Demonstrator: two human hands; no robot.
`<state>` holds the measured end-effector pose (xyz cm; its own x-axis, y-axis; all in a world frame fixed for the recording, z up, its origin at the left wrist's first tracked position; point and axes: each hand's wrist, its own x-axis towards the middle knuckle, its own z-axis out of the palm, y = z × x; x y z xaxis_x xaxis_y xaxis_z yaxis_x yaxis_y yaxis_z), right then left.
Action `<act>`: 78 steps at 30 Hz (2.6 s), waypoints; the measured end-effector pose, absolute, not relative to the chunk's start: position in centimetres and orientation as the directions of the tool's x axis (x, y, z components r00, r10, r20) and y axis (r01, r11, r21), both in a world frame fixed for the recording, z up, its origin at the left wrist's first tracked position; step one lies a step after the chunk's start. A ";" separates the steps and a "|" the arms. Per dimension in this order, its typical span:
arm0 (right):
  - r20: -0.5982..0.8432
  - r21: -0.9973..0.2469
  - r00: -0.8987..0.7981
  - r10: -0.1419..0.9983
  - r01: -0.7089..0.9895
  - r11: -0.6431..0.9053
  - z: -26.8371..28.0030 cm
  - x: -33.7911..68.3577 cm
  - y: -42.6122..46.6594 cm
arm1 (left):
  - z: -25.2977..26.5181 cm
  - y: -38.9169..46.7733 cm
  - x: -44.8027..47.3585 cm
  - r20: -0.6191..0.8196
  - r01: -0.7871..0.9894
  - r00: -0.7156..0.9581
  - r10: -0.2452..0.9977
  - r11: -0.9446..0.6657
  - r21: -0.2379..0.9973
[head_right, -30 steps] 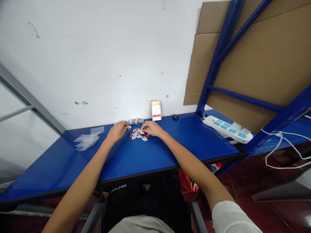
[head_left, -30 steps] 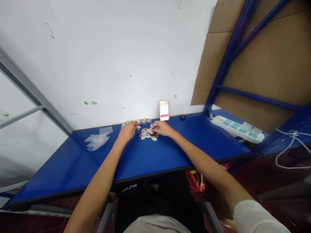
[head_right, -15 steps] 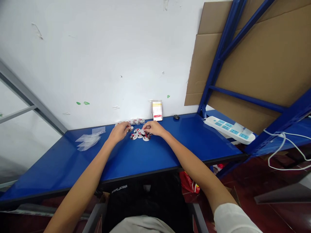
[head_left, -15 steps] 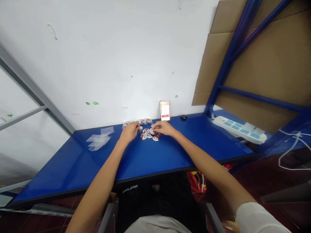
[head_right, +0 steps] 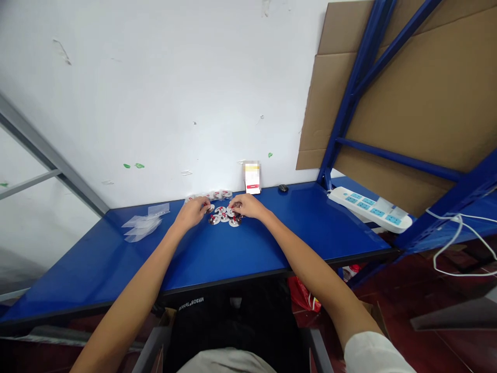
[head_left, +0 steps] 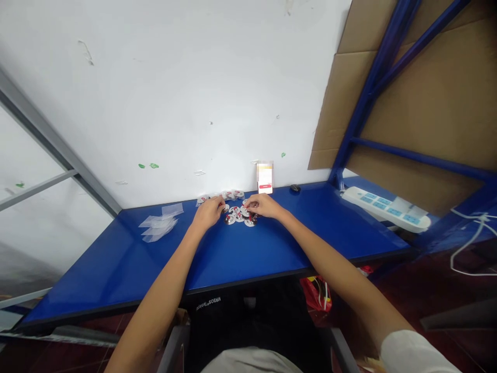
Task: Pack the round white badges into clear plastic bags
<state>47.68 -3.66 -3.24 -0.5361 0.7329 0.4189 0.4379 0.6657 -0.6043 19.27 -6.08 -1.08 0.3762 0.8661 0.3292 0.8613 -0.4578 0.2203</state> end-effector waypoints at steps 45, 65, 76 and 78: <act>0.495 -0.567 -0.425 0.758 0.503 0.652 -3.1 47.4 -4.0 | -4.0 -1.9 13.5 0.340 0.971 0.077 0.937 -0.147 0.187; 0.527 -0.594 -0.455 0.718 0.407 0.694 -2.8 46.2 -5.0 | 0.0 -2.0 14.4 -0.076 -0.398 -0.237 0.969 -0.025 0.917; 0.563 -0.739 -0.263 0.784 0.265 0.619 -2.3 45.0 -5.4 | 0.4 -6.5 20.2 0.224 0.019 0.324 0.919 -0.243 0.970; 0.537 -0.765 -0.285 0.794 0.232 0.600 -2.5 44.7 -5.6 | 0.5 -7.1 20.9 0.234 0.055 0.373 0.898 -0.273 0.960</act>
<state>44.66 -5.58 -2.45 -0.2854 0.7941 0.5366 0.2322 0.6005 -0.7652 20.92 -7.10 0.52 0.3734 0.8977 0.2338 0.0548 -0.2729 0.9605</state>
